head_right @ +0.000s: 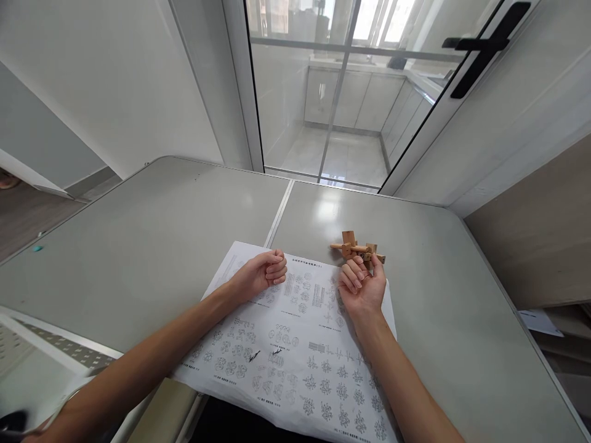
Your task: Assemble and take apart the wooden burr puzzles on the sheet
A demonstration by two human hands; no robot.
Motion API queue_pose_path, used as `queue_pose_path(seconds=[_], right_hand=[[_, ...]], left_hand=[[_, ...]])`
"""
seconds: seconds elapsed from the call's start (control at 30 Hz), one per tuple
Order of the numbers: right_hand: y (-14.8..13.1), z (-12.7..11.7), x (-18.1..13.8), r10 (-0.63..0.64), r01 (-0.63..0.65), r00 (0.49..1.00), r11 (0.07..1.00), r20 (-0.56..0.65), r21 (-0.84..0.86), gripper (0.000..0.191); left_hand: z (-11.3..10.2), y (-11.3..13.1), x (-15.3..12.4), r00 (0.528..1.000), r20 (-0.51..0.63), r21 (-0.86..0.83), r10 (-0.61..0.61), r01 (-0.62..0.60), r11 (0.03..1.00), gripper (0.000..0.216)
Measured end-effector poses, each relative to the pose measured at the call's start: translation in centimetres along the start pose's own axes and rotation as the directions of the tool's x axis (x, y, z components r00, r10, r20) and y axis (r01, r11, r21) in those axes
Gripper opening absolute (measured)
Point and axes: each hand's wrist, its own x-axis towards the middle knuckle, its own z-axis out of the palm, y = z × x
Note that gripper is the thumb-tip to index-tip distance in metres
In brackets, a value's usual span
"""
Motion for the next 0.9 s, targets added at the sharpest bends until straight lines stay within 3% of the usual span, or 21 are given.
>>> queue_pose_path(seconds=[0.33, 0.63, 0.8, 0.9], right_hand=[[-1.1, -0.3, 0.4, -0.058, 0.069, 0.991, 0.994, -0.120, 0.083, 0.028], [-1.7, 0.2, 0.8, -0.003, 0.021, 0.987, 0.994, -0.158, 0.108, 0.040], [-1.6, 0.0, 1.0, -0.051, 0.058, 0.983, 0.998, -0.176, 0.034, 0.041], [-1.2, -0.2, 1.0, -0.135, 0.118, 0.974, 0.988, -0.182, -0.101, 0.034]], left_hand=[[0.0, -0.1, 0.0, 1.000, -0.011, -0.001, -0.004, 0.003, 1.000, 0.029], [0.1, 0.0, -0.1, 1.000, -0.007, -0.005, -0.001, 0.001, 1.000, 0.029], [0.0, -0.1, -0.1, 1.000, 0.007, -0.009, 0.003, -0.003, 1.000, 0.026], [0.0, -0.1, 0.0, 1.000, 0.004, -0.010, 0.003, -0.003, 1.000, 0.026]])
